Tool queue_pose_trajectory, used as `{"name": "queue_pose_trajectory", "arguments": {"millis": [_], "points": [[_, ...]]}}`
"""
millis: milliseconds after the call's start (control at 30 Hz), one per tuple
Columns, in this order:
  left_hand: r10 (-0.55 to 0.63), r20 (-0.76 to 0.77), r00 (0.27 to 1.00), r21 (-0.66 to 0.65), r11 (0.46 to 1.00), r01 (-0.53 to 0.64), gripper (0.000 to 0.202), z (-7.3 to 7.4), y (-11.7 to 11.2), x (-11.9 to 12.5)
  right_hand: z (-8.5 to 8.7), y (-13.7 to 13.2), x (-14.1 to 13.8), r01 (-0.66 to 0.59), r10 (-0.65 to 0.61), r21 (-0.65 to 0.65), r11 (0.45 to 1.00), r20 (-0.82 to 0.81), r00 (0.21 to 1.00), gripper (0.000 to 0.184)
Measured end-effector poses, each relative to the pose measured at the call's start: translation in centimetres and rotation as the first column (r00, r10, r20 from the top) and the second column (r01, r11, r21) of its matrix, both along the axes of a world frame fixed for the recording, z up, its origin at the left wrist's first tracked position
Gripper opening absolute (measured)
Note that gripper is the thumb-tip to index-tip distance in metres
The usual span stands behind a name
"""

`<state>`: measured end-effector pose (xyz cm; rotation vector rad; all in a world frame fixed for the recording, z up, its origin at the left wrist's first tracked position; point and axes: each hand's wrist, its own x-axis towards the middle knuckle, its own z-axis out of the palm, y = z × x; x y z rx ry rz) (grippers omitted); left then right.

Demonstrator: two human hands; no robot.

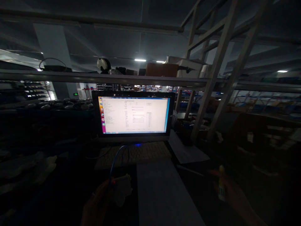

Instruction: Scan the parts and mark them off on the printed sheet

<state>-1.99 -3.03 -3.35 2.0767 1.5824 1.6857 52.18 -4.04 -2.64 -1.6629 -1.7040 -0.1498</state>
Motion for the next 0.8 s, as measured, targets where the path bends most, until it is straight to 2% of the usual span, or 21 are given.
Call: {"name": "queue_pose_trajectory", "arguments": {"millis": [233,433,600,800], "points": [[-0.026,-0.013,1.0,-0.052,0.998,0.026,0.034,0.8,-0.4,-0.2,-0.7,0.1,0.6,0.01,-0.01,0.012,1.0,0.008,1.0,0.037],[-0.003,0.005,1.0,-0.032,0.999,0.003,0.04,0.8,-0.4,-0.2,-0.9,0.4,0.8,0.028,-0.028,0.014,1.0,0.001,1.0,0.036],[-0.021,0.009,1.0,-0.086,0.996,0.021,0.036,1.0,-0.5,0.0,-1.1,0.4,1.0,-0.023,0.023,0.03,0.999,0.03,0.999,0.039],[-0.024,0.025,0.999,-0.089,0.996,0.027,0.039,1.3,-0.6,0.2,-2.2,0.4,1.6,0.024,-0.042,0.16,0.987,0.106,0.993,0.046]]}}
